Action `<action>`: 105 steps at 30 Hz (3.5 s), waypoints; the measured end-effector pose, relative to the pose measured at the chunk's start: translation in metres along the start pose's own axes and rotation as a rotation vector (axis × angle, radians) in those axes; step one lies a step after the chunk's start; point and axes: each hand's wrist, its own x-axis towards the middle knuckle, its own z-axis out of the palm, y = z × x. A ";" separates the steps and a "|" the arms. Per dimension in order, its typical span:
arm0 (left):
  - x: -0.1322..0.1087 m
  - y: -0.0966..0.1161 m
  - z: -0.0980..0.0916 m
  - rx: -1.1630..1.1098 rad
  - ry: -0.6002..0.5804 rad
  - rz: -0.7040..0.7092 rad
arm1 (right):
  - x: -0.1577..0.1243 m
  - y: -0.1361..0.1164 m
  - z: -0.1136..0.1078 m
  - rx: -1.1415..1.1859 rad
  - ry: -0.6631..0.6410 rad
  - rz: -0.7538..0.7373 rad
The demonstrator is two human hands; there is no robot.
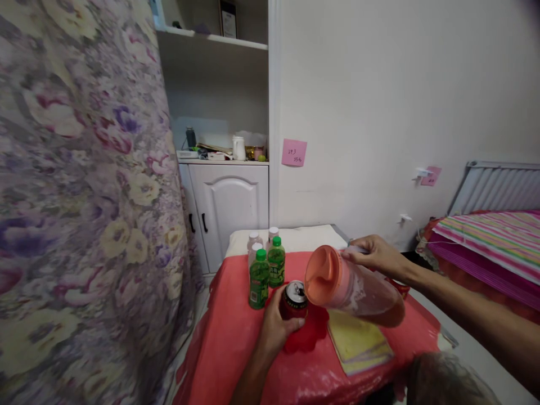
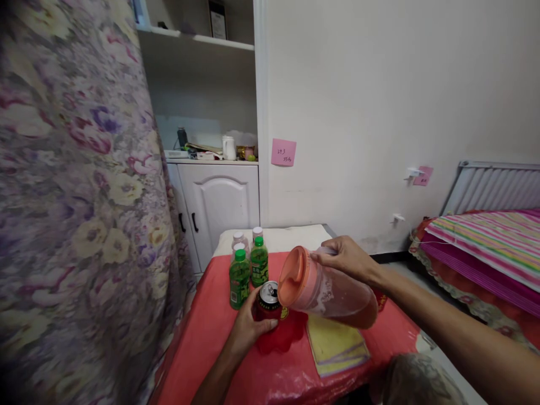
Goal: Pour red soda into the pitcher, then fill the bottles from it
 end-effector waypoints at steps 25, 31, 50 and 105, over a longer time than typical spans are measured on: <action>0.006 0.003 -0.004 0.001 0.053 -0.050 | -0.040 0.079 0.013 0.443 0.572 0.015; 0.009 -0.007 -0.005 0.023 0.045 -0.068 | -0.048 0.114 0.029 0.507 0.739 0.012; 0.008 -0.028 -0.011 0.196 0.070 -0.106 | -0.038 0.156 0.061 0.647 0.810 0.017; 0.005 -0.029 -0.020 0.101 -0.300 -0.092 | -0.048 0.069 0.197 0.481 0.345 -0.106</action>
